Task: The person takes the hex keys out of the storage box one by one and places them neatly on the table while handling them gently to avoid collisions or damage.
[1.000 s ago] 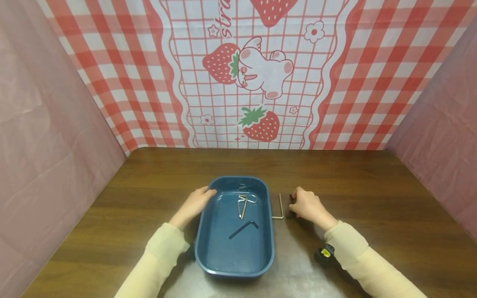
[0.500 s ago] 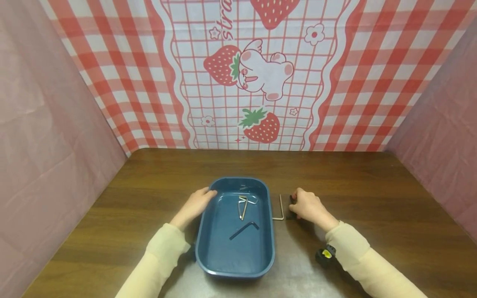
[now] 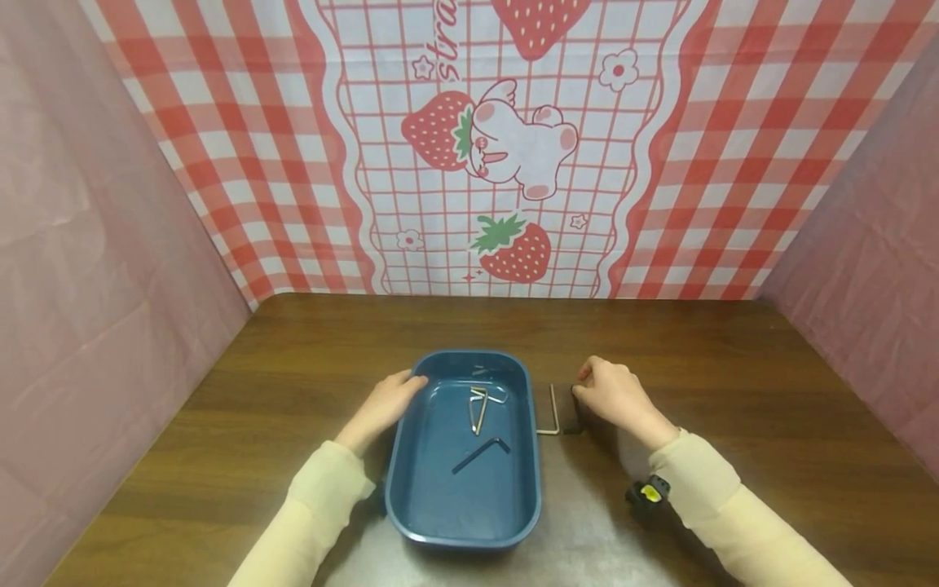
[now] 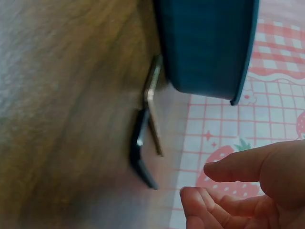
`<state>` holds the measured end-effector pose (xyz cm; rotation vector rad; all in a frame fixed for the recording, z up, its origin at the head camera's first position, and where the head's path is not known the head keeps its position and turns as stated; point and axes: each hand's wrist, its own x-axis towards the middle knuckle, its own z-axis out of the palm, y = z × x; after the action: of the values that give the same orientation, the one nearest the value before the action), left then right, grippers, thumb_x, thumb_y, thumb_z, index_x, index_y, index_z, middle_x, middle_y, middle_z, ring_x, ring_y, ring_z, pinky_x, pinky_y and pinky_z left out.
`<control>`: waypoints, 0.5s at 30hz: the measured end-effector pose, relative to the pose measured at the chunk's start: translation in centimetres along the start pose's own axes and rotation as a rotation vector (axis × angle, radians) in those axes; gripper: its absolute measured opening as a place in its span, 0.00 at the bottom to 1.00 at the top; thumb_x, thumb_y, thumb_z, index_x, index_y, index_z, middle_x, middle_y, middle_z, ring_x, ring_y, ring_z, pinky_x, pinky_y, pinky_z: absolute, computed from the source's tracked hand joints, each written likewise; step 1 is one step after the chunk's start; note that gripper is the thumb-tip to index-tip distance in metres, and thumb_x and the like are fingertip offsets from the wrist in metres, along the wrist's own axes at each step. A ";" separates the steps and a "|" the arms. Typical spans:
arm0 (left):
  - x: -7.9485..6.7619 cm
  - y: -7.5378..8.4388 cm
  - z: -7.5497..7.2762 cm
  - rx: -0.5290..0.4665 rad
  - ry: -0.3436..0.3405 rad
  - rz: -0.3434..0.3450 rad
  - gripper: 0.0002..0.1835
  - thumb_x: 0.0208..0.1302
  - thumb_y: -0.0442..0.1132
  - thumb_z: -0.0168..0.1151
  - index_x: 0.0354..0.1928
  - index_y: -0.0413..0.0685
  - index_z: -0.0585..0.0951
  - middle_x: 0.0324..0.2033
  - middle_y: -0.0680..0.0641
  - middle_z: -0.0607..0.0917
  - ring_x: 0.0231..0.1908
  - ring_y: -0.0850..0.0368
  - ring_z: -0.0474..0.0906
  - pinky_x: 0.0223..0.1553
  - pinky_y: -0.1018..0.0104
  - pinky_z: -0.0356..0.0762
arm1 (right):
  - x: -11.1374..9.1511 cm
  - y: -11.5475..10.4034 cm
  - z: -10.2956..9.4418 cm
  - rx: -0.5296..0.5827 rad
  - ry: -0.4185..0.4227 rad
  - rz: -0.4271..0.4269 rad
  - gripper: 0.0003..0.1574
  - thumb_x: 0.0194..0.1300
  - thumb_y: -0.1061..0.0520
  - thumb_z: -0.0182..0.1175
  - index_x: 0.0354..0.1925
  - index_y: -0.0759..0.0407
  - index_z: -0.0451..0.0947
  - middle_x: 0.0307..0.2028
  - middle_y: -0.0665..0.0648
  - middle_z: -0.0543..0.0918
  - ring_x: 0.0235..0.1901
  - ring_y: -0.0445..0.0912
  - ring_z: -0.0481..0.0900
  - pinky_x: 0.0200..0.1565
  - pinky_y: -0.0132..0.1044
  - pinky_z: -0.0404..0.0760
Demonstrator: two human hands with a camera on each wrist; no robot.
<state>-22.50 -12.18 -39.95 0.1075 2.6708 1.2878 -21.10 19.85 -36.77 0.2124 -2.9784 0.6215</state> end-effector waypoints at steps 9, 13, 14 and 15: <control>0.1 -0.2 0.0 -0.011 -0.008 -0.003 0.28 0.67 0.51 0.42 0.60 0.37 0.68 0.56 0.36 0.74 0.57 0.39 0.69 0.56 0.44 0.64 | 0.2 -1.4 -0.7 0.031 0.062 -0.078 0.07 0.53 0.58 0.57 0.32 0.60 0.78 0.23 0.52 0.79 0.24 0.44 0.75 0.25 0.39 0.72; 0.1 -0.2 0.1 -0.020 -0.012 -0.001 0.27 0.67 0.51 0.42 0.59 0.38 0.70 0.54 0.37 0.75 0.55 0.40 0.70 0.55 0.45 0.66 | 0.2 -2.4 -0.9 0.059 0.072 -0.109 0.05 0.54 0.58 0.57 0.31 0.58 0.78 0.23 0.50 0.78 0.23 0.43 0.73 0.25 0.36 0.70; 0.1 -0.2 0.1 -0.020 -0.009 -0.001 0.27 0.67 0.52 0.42 0.58 0.38 0.70 0.54 0.37 0.75 0.55 0.40 0.70 0.55 0.45 0.66 | 0.2 -2.7 -0.9 0.068 0.074 -0.119 0.05 0.54 0.58 0.57 0.31 0.58 0.78 0.23 0.51 0.78 0.23 0.42 0.73 0.25 0.36 0.71; 0.1 -0.2 0.1 -0.020 -0.008 -0.001 0.27 0.67 0.52 0.42 0.58 0.39 0.70 0.54 0.37 0.76 0.55 0.41 0.71 0.55 0.45 0.66 | 0.2 -3.0 -0.9 0.077 0.075 -0.129 0.05 0.55 0.59 0.58 0.31 0.58 0.78 0.24 0.51 0.78 0.24 0.42 0.73 0.26 0.36 0.71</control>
<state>-22.59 -12.23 -40.13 0.1077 2.6500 1.3111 -20.75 17.52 -34.74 0.3744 -2.8441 0.7127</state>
